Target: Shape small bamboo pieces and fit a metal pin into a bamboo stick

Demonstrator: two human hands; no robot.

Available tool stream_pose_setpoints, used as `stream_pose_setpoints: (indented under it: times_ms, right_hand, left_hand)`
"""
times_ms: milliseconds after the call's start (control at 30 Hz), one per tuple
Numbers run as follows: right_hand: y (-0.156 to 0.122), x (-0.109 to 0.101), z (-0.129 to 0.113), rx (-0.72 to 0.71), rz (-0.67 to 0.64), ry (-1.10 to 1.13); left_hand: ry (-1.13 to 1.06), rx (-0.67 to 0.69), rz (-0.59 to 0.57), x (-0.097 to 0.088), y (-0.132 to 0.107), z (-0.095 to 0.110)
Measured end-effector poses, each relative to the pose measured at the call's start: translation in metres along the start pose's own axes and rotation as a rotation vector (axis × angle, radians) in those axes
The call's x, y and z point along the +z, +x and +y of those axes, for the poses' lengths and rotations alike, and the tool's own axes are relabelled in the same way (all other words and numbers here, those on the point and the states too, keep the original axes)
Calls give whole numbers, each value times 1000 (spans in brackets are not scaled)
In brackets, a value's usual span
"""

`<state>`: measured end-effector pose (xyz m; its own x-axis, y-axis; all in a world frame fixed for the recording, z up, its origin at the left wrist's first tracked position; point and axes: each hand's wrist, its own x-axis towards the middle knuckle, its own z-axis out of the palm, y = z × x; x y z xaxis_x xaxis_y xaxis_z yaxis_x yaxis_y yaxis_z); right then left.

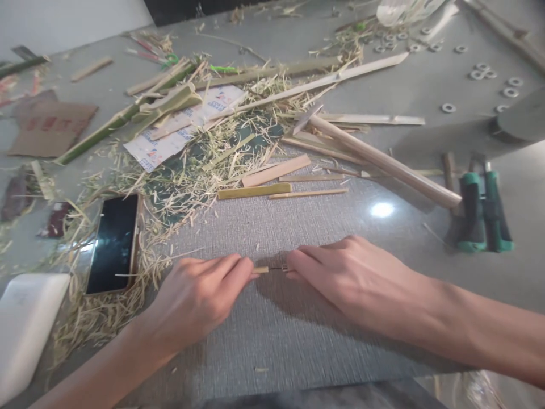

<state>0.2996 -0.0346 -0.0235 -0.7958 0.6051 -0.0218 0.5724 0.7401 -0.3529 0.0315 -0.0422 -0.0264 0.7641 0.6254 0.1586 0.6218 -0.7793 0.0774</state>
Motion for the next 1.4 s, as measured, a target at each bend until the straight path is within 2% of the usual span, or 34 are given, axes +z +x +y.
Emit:
stream_pose_setpoints:
  times_ms: [200, 333, 500, 567, 733, 900, 967, 1033, 1067, 1133, 1233, 1400]
  right_hand:
    - [6, -9, 6, 36, 32, -15]
    - [15, -12, 10, 139, 13, -5]
    - [24, -23, 17, 168, 51, -10]
    - [26, -27, 19, 165, 93, 27]
    - [29, -23, 20, 146, 158, 155]
    - [31, -29, 27, 176, 218, 210]
    - [30, -38, 43, 258, 325, 120]
    - [27, -45, 65, 455, 439, -137]
    - [24, -48, 76, 553, 444, -272]
    - [17, -48, 95, 695, 343, -399]
    - [4, -42, 109, 749, 282, -376]
    - [-10, -38, 105, 735, 297, -261]
  left_hand:
    - [49, -3, -29, -11, 9, -7]
    - [2, -94, -54, -6, 8, -11]
    - [-100, -208, -117, -3, 1, -21]
    - [-121, -213, -100, -4, -1, -25]
    - [-44, -167, 38, -7, -2, -29]
    - [-77, -204, 16, -5, -5, -33]
    - [-134, -237, 4, -4, -6, -36]
    - [-191, -271, 4, -4, -6, -39]
    - [-213, -288, 10, -4, -6, -41]
    - [-239, -330, 6, -4, -6, -44]
    - [-241, -381, -41, -5, -5, -46]
    - [-190, -341, -27, -6, -4, -44]
